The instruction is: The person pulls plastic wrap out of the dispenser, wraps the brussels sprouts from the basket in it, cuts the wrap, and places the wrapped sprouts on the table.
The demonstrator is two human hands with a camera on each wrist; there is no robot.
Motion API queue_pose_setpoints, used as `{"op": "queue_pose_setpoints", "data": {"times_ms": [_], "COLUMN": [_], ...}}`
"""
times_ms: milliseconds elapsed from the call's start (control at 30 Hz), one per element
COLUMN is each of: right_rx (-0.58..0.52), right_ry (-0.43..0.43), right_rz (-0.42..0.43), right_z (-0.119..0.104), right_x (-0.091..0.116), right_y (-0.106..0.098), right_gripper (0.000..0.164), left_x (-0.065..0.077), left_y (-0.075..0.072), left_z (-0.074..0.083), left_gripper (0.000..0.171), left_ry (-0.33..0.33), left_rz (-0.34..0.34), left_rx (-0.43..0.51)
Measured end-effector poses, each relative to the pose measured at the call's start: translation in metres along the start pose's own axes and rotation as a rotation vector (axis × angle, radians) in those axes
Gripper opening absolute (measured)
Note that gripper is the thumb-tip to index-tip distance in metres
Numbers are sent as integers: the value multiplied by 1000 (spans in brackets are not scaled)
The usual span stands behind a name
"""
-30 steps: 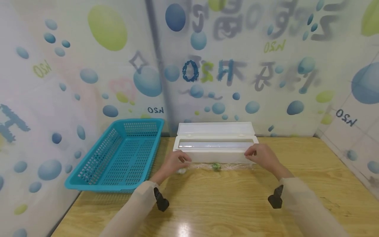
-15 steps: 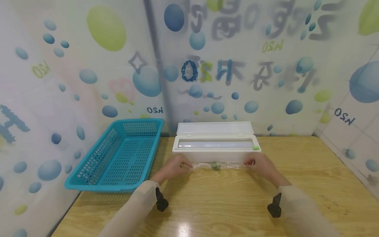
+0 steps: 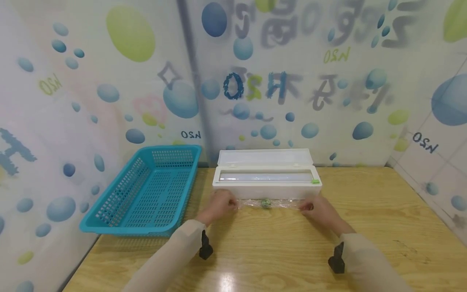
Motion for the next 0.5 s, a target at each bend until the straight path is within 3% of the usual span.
{"op": "queue_pose_setpoints", "data": {"times_ms": [267, 500], "right_rx": [-79, -93], "right_ry": [42, 65], "right_rz": [-67, -57], "right_z": [8, 15], "right_x": [1, 5], "right_y": [2, 0], "right_gripper": [13, 14], "left_x": [-2, -2], "left_y": [1, 4], "left_z": [6, 10], "left_gripper": [8, 7], "left_ry": [-8, -25], "left_rz": [9, -37], "left_rx": [-71, -100]}}
Point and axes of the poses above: each hand's wrist, its own x-axis away from the middle knuckle, its own y-axis out of the palm, z = x × y, the point moved 8 cm from there along -x, towards the middle knuckle, and after that the axes turned 8 degrees about -z, right-handed, at the moved point
